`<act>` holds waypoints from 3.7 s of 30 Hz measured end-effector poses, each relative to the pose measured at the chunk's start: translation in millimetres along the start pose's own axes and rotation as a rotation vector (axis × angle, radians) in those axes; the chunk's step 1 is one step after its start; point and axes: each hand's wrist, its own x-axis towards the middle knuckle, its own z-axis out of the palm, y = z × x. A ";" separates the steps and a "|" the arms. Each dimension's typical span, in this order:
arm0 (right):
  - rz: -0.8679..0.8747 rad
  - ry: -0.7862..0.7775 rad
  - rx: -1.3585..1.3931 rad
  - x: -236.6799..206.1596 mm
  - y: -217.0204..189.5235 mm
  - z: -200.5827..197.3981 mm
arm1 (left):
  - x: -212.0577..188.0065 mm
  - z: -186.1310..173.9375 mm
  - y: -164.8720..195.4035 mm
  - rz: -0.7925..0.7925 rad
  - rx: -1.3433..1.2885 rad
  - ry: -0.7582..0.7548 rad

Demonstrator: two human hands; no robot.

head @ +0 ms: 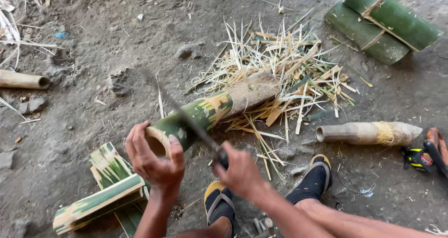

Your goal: The person uses a machete and a wooden mallet to split a bamboo tube into smaller sections. They position the bamboo on a wooden block, strike the machete with the mallet to drive it through the material, and then separate the split pieces by hand.

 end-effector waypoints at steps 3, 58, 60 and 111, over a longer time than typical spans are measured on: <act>-0.039 0.113 0.006 -1.7 -10.3 7.1 | -2.6 -4.6 4.7 -0.017 -0.036 -0.018; 0.294 0.004 0.024 -23.6 -50.7 -34.0 | -9.9 -28.2 -12.2 0.212 -0.205 -0.087; 0.137 0.069 0.046 -34.1 -45.8 -25.6 | -9.9 -30.3 -6.6 0.207 -0.198 -0.131; 0.275 0.047 -0.042 -17.2 -5.2 -16.6 | -0.4 -17.4 0.6 0.024 -0.116 -0.080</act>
